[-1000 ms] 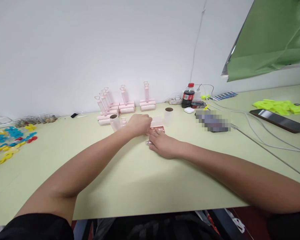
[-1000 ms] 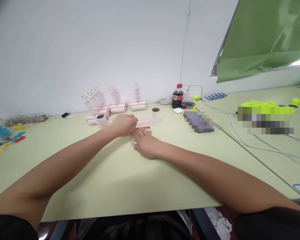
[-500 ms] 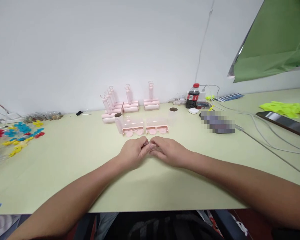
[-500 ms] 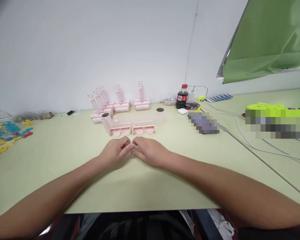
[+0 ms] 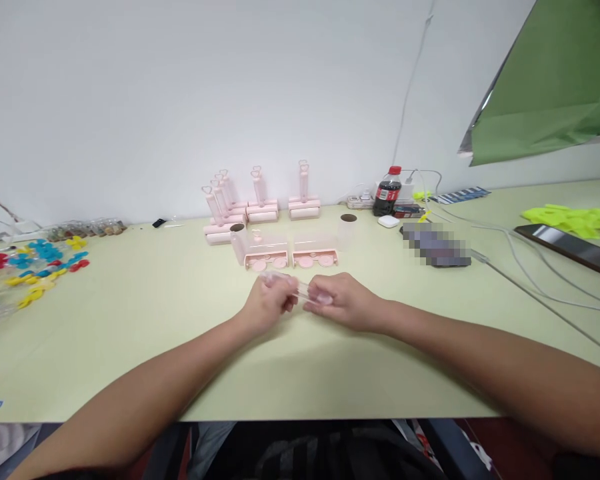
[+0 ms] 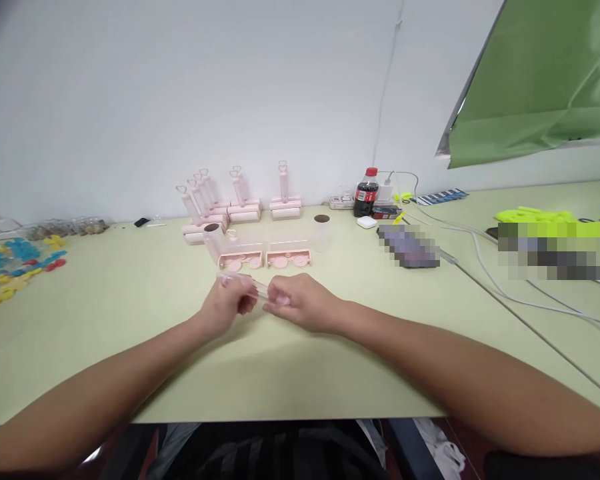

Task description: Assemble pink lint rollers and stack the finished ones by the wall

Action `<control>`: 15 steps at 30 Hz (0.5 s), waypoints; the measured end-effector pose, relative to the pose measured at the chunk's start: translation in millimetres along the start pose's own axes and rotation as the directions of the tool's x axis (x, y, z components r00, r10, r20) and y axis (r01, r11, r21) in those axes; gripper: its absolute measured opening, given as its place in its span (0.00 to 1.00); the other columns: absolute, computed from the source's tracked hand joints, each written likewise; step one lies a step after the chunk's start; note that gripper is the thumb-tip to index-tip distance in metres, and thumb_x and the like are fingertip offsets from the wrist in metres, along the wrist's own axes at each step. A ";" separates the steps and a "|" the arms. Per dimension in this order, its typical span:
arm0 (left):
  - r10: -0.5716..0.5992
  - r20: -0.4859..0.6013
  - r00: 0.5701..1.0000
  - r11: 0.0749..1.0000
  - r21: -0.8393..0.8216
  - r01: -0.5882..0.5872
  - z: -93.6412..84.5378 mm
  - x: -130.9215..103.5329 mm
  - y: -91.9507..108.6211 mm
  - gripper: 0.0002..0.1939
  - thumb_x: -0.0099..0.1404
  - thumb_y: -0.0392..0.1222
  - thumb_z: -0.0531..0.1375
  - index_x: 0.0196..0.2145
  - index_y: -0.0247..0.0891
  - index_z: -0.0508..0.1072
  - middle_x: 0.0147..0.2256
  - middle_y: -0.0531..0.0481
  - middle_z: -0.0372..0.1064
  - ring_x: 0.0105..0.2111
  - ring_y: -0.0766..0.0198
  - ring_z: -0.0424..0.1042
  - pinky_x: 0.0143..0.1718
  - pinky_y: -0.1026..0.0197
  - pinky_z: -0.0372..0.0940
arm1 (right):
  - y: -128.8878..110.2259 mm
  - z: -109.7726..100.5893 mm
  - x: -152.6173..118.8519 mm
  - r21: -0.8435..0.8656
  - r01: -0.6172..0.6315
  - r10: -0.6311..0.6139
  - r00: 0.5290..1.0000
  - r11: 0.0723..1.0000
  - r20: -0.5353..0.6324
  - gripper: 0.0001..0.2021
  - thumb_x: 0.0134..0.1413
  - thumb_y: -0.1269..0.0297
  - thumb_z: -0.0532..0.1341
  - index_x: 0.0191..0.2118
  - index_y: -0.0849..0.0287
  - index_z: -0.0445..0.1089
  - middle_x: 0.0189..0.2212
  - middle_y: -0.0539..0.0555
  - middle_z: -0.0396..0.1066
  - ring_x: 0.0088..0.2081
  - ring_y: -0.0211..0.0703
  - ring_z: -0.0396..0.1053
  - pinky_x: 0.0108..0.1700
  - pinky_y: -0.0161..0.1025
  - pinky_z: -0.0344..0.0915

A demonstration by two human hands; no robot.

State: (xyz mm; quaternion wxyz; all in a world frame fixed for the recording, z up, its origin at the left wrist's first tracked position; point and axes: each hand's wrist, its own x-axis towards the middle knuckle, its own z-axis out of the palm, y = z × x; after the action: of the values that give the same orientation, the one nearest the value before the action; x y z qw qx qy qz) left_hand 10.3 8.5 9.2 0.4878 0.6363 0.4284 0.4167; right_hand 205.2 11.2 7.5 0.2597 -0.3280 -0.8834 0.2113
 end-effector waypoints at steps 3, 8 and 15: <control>-0.086 -0.123 0.989 0.977 -0.203 0.059 -7.9 5.1 1.7 0.24 0.60 0.61 0.50 0.18 0.39 0.62 0.13 0.55 0.56 0.14 0.70 0.54 0.17 0.64 0.50 | 2.2 -9.2 -2.7 -0.009 0.058 -0.058 0.998 0.998 -0.032 0.09 0.57 0.56 0.59 0.33 0.55 0.63 0.22 0.47 0.65 0.24 0.37 0.61 0.30 0.34 0.55; -0.011 -0.155 0.988 0.998 -0.060 0.001 -21.3 10.8 1.7 0.19 0.60 0.54 0.54 0.21 0.37 0.67 0.17 0.53 0.62 0.17 0.70 0.59 0.18 0.64 0.53 | 20.6 -42.4 3.8 0.002 -0.215 0.209 0.948 0.977 -0.238 0.07 0.59 0.57 0.51 0.36 0.54 0.58 0.22 0.46 0.61 0.25 0.41 0.59 0.29 0.36 0.55; 0.064 -0.039 0.997 0.961 0.273 -0.051 -19.4 9.9 2.6 0.15 0.60 0.47 0.55 0.19 0.37 0.65 0.20 0.54 0.62 0.21 0.68 0.63 0.23 0.64 0.59 | 74.1 -79.2 7.6 -0.109 -0.562 0.514 0.807 0.820 -0.290 0.10 0.55 0.53 0.57 0.33 0.55 0.61 0.25 0.49 0.66 0.26 0.42 0.63 0.27 0.37 0.55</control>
State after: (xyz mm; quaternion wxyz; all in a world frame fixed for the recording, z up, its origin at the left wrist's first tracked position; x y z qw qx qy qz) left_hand -4.9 22.6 16.4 0.3734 0.6994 0.4742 0.3829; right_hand 282.3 84.0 31.1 0.2647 -0.6125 -0.7298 0.1488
